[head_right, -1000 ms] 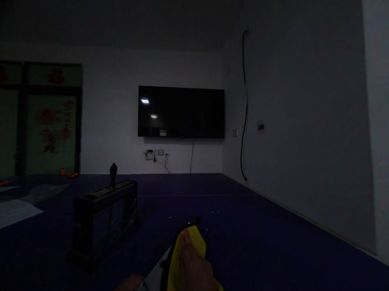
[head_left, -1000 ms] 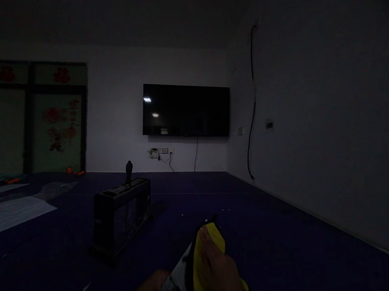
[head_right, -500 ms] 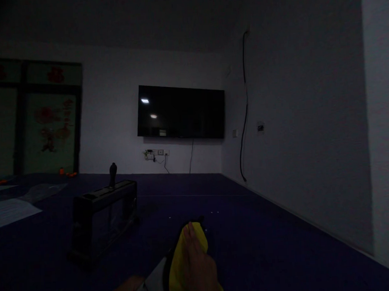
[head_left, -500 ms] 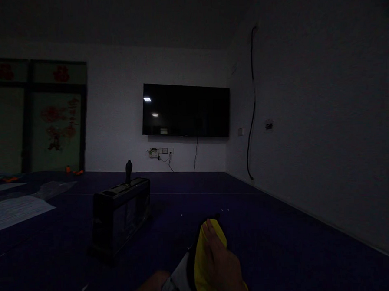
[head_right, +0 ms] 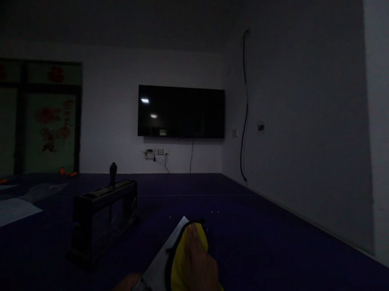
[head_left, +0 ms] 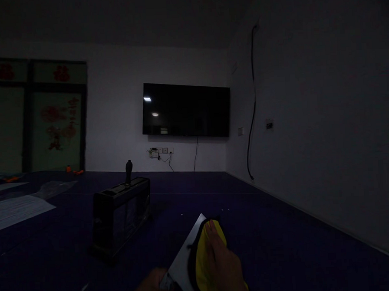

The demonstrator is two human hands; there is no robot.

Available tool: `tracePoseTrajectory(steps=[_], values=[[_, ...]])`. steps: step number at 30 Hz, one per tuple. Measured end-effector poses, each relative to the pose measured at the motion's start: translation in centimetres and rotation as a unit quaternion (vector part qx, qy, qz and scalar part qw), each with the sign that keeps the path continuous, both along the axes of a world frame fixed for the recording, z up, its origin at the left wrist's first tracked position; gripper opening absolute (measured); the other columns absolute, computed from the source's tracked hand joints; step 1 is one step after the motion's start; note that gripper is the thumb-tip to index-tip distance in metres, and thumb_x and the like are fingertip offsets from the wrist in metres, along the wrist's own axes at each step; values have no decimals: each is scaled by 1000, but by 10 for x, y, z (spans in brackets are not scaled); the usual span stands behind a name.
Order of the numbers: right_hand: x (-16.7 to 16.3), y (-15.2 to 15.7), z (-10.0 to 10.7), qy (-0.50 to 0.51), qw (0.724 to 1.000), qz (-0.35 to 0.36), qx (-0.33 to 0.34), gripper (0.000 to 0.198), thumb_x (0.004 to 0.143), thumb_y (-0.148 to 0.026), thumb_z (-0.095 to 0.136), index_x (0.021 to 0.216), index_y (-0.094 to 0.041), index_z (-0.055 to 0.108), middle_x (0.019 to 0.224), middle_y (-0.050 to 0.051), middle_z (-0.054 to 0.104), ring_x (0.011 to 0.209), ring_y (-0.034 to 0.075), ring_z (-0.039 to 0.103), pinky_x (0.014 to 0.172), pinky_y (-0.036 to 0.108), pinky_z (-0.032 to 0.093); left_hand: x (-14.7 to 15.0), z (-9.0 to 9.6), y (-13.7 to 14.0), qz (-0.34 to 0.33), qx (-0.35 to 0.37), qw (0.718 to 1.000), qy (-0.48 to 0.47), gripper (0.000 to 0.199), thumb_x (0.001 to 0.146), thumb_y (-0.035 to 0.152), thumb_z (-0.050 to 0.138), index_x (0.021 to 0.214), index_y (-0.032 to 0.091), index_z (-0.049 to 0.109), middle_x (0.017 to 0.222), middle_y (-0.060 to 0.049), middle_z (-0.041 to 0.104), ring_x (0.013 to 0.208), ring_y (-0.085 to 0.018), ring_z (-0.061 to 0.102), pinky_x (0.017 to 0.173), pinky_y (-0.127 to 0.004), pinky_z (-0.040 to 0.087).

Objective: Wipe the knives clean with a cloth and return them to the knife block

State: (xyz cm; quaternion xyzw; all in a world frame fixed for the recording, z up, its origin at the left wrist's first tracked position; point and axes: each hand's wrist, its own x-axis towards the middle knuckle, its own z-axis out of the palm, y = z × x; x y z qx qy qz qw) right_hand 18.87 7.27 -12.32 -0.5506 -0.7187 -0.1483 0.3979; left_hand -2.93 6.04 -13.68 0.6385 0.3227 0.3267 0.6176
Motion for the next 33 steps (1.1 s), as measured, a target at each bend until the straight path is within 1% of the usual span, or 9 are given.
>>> tracePoseTrajectory(steps=[2, 4, 7, 11, 15, 19, 24, 30, 33], values=[[1, 2, -2, -1, 1000, 3, 2, 56, 87, -8, 30, 141, -21, 33, 136, 9, 48, 110, 22, 58, 78, 30, 55, 0, 0, 0, 16, 11, 1000, -10, 51, 40, 58, 77, 57, 17, 53, 44, 6, 41, 41, -5, 31, 38, -18, 17], [3, 4, -5, 2, 1000, 9, 2, 56, 87, -7, 30, 142, -19, 32, 137, 10, 47, 113, 22, 56, 78, 30, 55, 0, 1, -1, 20, 12, 1000, -14, 52, 39, 59, 77, 60, 17, 54, 45, 7, 40, 40, -4, 27, 37, -19, 15], [4, 5, -8, 9, 1000, 16, 4, 57, 87, -8, 31, 143, -21, 29, 138, 9, 46, 113, 22, 56, 76, 29, 55, 1, 2, -2, 12, 8, 1000, -19, 52, 40, 57, 78, 64, 17, 56, 47, 7, 42, 40, -4, 29, 37, -19, 16], [5, 6, -11, 10, 999, 31, 14, 58, 87, -8, 32, 143, -21, 26, 137, 8, 47, 114, 21, 54, 79, 28, 55, 2, 3, -2, 4, 22, 999, -27, 57, 38, 62, 77, 66, 16, 58, 49, 6, 44, 42, -4, 31, 38, -19, 18], [6, 6, -11, 6, 999, 37, 28, 57, 87, -8, 34, 142, -21, 29, 136, 9, 48, 118, 21, 51, 81, 29, 54, 3, 5, -4, 6, 14, 999, -30, 55, 40, 60, 77, 63, 17, 54, 47, 7, 42, 41, -4, 30, 37, -19, 17], [5, 4, -9, 9, 999, 43, 21, 58, 88, -10, 34, 143, -23, 26, 137, 7, 47, 114, 19, 55, 82, 26, 53, 3, 5, -4, 14, 24, 999, -39, 56, 41, 61, 76, 64, 17, 52, 46, 7, 42, 39, -3, 31, 36, -20, 15], [4, 0, -5, -3, 998, 63, 30, 65, 84, -5, 38, 144, -24, 23, 137, 5, 48, 120, 19, 49, 92, 29, 48, 0, -1, 3, 32, 26, 999, -23, 57, 40, 64, 74, 62, 17, 51, 38, 10, 38, 33, -2, 26, 34, -19, 13], [-3, -4, 1, -53, 996, 72, 4, 67, 80, 3, 36, 140, -25, 35, 133, 5, 51, 115, 19, 53, 89, 26, 50, -1, -17, 13, 76, 3, 996, -37, 61, 35, 69, 72, 59, 17, 51, 31, 8, 38, 28, -4, 27, 32, -19, 13], [-6, -7, 3, -73, 993, 89, 1, 68, 78, 4, 36, 139, -25, 36, 133, 4, 51, 112, 17, 56, 88, 24, 49, -4, -24, 16, 80, -14, 996, -33, 60, 37, 68, 72, 62, 17, 52, 30, 8, 39, 27, -4, 28, 32, -19, 13]])
